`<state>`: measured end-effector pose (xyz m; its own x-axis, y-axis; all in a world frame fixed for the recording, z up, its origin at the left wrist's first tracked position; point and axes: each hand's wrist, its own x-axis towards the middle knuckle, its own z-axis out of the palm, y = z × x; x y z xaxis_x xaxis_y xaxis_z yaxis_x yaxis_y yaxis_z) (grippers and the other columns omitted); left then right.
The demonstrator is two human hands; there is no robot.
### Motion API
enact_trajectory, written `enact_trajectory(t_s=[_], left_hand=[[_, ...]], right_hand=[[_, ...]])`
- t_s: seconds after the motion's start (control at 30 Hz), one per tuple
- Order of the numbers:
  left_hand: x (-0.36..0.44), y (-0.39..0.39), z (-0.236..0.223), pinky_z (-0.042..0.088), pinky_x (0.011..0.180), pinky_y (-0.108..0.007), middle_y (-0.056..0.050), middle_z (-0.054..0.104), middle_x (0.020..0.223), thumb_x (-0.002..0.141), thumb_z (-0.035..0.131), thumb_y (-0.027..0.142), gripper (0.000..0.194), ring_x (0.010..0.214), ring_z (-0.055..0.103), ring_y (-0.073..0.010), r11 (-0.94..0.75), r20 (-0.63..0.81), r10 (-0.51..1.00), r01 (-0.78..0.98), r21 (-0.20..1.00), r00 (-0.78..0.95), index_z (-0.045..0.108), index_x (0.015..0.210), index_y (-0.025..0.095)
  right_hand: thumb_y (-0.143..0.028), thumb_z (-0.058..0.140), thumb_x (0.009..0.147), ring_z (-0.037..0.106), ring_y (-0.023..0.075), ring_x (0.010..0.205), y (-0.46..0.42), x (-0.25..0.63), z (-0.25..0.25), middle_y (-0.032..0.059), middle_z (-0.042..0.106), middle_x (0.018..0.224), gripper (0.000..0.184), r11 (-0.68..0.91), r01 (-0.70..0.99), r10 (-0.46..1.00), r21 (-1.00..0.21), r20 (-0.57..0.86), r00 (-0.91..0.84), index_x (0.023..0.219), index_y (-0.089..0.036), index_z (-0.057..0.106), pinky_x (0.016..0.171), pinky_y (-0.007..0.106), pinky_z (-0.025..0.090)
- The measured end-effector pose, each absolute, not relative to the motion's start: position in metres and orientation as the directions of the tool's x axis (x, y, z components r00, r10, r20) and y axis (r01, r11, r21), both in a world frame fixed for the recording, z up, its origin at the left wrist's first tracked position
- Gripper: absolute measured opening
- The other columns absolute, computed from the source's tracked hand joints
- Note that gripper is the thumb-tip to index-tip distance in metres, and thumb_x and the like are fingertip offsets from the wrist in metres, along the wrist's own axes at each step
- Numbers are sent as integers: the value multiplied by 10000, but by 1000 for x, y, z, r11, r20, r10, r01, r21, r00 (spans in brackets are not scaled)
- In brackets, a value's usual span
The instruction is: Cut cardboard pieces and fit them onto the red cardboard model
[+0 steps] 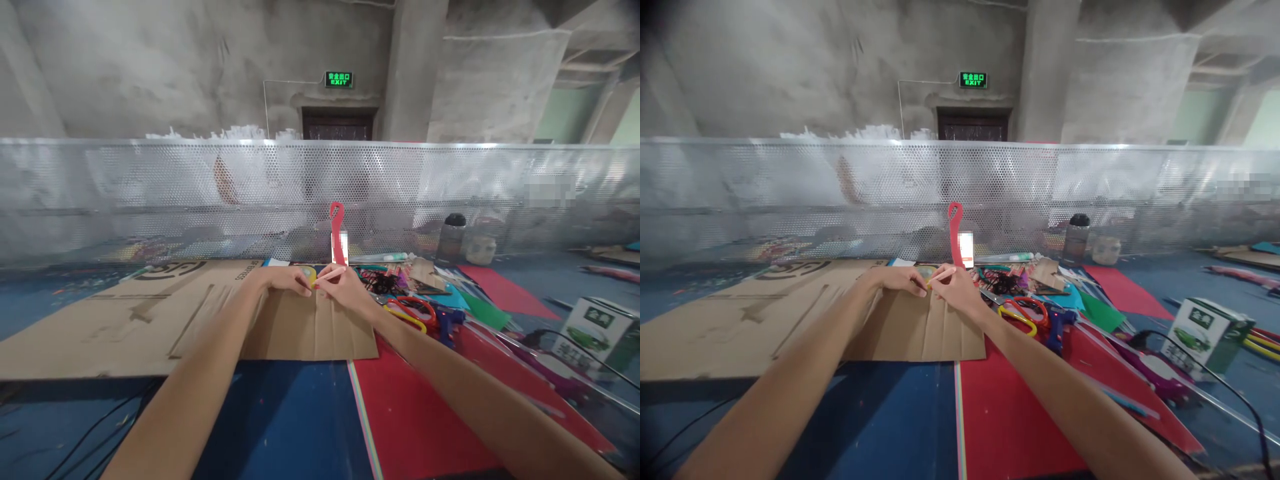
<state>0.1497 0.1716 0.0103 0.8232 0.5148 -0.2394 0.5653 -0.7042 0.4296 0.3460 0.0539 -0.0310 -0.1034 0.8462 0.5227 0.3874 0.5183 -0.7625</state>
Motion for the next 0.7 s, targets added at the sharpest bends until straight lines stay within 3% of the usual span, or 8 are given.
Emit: enact_trajectory(t_s=[0.17,0.53,0.7], left_hand=[[148,177,6,400,790,-256,-20,746,990,824,699,505,357,905,621,-195,-711,-218,508,549,440,833,801,1020,225],[150,178,3,398,786,-260,-13,738,954,826,705,502,354,855,604,-182,-712,-214,477,517,475,853,805,1026,227],[150,183,1,392,779,-267,-25,724,931,839,681,494,362,856,595,-190,-730,-183,463,491,476,867,797,1028,208]], right_hand=[[-257,633,832,675,160,557,52,345,-34,19,671,694,121,521,475,832,-709,545,-100,732,-192,651,495,236,447],[-287,640,847,682,157,560,61,348,-40,61,726,830,213,534,481,825,-695,554,-115,661,-185,642,505,247,468],[-320,675,834,694,171,577,64,351,-43,43,706,779,153,498,419,848,-759,527,-53,753,-195,639,504,251,508]])
